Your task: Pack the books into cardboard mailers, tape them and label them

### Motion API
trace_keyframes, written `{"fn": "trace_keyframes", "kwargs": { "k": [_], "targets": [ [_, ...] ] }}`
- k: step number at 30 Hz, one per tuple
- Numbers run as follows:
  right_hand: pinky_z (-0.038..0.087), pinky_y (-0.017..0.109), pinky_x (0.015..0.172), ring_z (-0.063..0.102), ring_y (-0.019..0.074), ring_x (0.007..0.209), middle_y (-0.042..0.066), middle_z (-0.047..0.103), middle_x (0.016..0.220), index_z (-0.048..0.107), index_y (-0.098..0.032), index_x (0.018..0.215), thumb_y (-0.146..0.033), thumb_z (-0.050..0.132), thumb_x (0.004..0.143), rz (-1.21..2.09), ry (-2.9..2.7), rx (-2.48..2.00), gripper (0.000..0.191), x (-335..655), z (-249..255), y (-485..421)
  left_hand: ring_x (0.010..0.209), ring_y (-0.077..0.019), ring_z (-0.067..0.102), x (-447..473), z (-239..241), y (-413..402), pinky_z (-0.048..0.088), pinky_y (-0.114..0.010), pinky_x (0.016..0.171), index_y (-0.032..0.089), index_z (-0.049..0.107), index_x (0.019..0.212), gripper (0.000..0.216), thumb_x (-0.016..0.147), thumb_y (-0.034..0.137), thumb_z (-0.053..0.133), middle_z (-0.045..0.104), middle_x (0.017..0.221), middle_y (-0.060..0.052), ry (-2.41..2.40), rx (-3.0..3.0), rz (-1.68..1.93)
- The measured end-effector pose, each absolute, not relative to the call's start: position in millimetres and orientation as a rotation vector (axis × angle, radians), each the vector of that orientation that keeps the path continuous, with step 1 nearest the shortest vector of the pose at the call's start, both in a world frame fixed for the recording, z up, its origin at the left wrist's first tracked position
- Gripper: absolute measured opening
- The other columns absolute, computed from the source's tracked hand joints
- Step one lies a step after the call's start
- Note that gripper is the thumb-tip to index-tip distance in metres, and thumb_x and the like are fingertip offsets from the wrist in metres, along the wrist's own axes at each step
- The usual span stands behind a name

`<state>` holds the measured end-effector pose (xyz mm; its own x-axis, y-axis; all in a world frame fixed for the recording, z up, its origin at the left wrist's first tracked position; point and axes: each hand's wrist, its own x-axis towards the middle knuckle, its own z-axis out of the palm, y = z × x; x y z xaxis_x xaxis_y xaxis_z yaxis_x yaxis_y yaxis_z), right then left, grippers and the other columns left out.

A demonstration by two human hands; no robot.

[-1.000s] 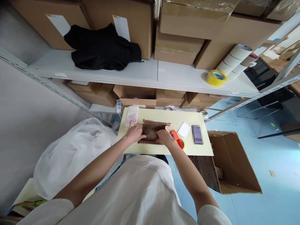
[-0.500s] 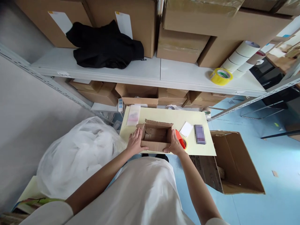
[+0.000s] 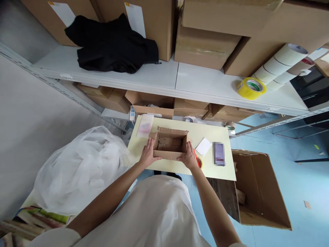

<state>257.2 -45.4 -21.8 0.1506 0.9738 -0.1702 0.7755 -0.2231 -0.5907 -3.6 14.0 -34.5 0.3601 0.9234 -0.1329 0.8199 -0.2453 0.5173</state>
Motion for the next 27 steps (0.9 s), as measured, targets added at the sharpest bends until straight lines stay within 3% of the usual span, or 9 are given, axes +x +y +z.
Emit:
{"fn": "trace_keyframes", "kwargs": {
  "k": [7, 13, 16, 20, 22, 24, 27],
  "targets": [
    [0.028, 0.042, 0.112, 0.018, 0.0273, 0.141, 0.015, 0.013, 0.154, 0.007, -0.019, 0.148, -0.04, 0.075, 0.063, 0.904, -1.662, -1.989, 0.111, 273.7, -14.3, -18.2, 0.141, -0.0362, 0.01, -1.5, -21.0, 44.0, 0.023, -0.056, 0.109, 0.015, 0.008, 0.146, 0.118, 0.058, 0.056, 0.074, 0.012, 0.153, -0.022, 1.462, 2.095, 0.331],
    [0.03, 0.045, 0.11, 0.016, 0.0284, 0.142, 0.014, 0.007, 0.155, 0.006, -0.02, 0.148, -0.042, 0.069, 0.07, 0.929, -1.662, -1.997, 0.103, 273.5, -6.4, -23.0, 0.142, -0.0318, 0.014, -13.4, -15.3, 28.3, 0.028, -0.049, 0.11, 0.016, 0.028, 0.14, 0.081, 0.075, 0.049, 0.063, 0.01, 0.154, -0.019, 1.536, 1.983, 0.62],
    [0.032, 0.047, 0.109, 0.017, 0.0299, 0.141, 0.014, 0.009, 0.155, 0.006, -0.019, 0.148, -0.041, 0.066, 0.073, 0.93, -1.691, -2.033, 0.099, 273.1, 0.1, -21.7, 0.14, -0.029, 0.022, -27.0, -18.6, 33.1, 0.031, -0.046, 0.108, 0.02, 0.035, 0.137, 0.065, 0.082, 0.051, 0.053, 0.022, 0.151, -0.016, 1.597, 1.84, 0.754],
    [0.037, 0.046, 0.105, 0.022, 0.0301, 0.14, 0.011, 0.01, 0.155, 0.006, -0.022, 0.149, -0.04, 0.063, 0.076, 0.939, -1.735, -2.114, 0.094, 271.8, 8.0, -17.2, 0.121, -0.0228, 0.05, -57.1, -34.5, 77.3, 0.042, -0.039, 0.099, 0.017, 0.04, 0.131, 0.049, 0.093, 0.045, 0.03, 0.047, 0.135, -0.017, 1.824, 1.438, 0.84],
    [0.04, 0.045, 0.103, 0.024, 0.0294, 0.139, 0.01, 0.011, 0.155, 0.004, -0.024, 0.149, -0.04, 0.062, 0.076, 0.926, -1.748, -2.157, 0.094, 270.6, 9.7, -16.6, 0.118, -0.0256, 0.052, -66.1, -47.0, 111.9, 0.041, -0.039, 0.099, 0.013, 0.044, 0.126, 0.048, 0.089, 0.043, 0.043, 0.05, 0.13, -0.019, 1.993, 1.313, 0.675],
    [0.043, 0.044, 0.1, 0.025, 0.03, 0.139, 0.01, 0.012, 0.155, 0.003, -0.025, 0.149, -0.04, 0.061, 0.076, 0.889, -1.765, -2.188, 0.094, 268.5, 10.2, -17.4, 0.128, -0.0301, 0.042, -65.5, -62.2, 144.9, 0.033, -0.04, 0.106, 0.011, 0.045, 0.126, 0.056, 0.08, 0.04, 0.06, 0.05, 0.131, -0.02, 2.079, 1.334, 0.453],
    [0.047, 0.045, 0.094, 0.03, 0.0324, 0.136, 0.011, 0.013, 0.155, 0.0, -0.024, 0.149, -0.04, 0.06, 0.077, 0.82, -1.78, -2.243, 0.095, 263.7, 10.6, -19.7, 0.13, -0.0353, 0.036, -51.6, -86.6, 177.0, 0.028, -0.045, 0.108, 0.005, 0.039, 0.13, 0.066, 0.077, 0.038, 0.063, 0.045, 0.133, -0.024, 2.157, 1.294, 0.248]
  ]
}}
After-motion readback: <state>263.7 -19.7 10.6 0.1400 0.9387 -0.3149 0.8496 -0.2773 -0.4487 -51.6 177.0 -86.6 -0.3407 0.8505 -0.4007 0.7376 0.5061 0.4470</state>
